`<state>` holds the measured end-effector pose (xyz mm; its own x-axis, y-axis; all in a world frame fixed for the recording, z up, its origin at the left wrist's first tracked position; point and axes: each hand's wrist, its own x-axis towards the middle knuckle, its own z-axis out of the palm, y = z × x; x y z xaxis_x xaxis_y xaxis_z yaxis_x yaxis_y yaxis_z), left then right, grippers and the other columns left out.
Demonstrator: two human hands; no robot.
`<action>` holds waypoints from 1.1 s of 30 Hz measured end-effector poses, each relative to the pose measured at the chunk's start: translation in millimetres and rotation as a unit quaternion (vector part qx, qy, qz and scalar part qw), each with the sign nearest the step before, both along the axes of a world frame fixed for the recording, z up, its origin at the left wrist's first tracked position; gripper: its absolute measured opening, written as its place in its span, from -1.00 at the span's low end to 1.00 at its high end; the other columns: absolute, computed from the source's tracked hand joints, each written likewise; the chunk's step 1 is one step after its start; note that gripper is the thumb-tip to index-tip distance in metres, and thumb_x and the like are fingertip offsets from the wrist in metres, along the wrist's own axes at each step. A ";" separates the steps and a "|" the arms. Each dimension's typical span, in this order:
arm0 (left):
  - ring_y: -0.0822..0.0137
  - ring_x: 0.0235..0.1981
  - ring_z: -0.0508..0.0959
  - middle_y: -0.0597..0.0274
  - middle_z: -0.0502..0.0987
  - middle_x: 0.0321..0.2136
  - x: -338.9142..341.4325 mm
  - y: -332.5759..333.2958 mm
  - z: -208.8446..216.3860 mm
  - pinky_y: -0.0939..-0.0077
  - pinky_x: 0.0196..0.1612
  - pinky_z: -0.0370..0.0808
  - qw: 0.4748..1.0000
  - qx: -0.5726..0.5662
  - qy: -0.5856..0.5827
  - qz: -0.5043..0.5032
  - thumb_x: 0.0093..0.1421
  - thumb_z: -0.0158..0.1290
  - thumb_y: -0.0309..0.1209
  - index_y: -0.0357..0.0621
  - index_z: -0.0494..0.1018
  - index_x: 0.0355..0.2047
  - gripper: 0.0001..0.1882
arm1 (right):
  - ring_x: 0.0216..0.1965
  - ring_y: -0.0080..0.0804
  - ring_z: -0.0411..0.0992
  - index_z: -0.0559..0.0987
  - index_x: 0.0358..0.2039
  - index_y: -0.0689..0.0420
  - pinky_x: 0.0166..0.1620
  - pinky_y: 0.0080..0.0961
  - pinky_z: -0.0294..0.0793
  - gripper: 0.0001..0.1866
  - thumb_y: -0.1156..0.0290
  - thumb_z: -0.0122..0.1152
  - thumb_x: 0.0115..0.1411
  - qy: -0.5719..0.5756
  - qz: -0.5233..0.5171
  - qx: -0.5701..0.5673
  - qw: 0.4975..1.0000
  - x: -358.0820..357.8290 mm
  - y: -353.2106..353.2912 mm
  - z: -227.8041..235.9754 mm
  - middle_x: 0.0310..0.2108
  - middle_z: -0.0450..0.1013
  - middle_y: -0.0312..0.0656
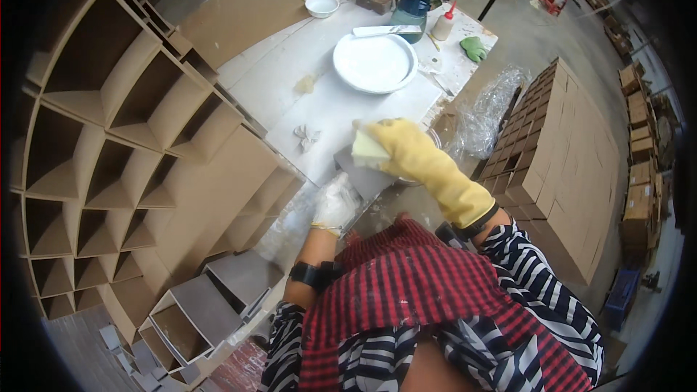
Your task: The person applies a white substance to the exterior of small wooden boxes using a sponge and then places them onto a stack.
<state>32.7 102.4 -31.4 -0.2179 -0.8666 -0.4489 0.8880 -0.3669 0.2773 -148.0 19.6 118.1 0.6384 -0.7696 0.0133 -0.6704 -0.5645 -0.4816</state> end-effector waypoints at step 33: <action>0.33 -0.10 0.48 0.17 0.46 -0.06 -57.6 -35.6 65.0 0.46 -0.05 0.46 0.968 -0.097 -0.095 0.213 0.27 -0.08 -0.41 -0.26 0.33 0.05 -0.64 | -0.29 -0.02 0.50 0.50 -0.15 0.01 -0.23 -0.19 0.50 -0.72 0.32 0.11 0.09 0.067 0.417 -0.018 0.906 22.8 -58.2 41.6 -0.39 0.51 -0.02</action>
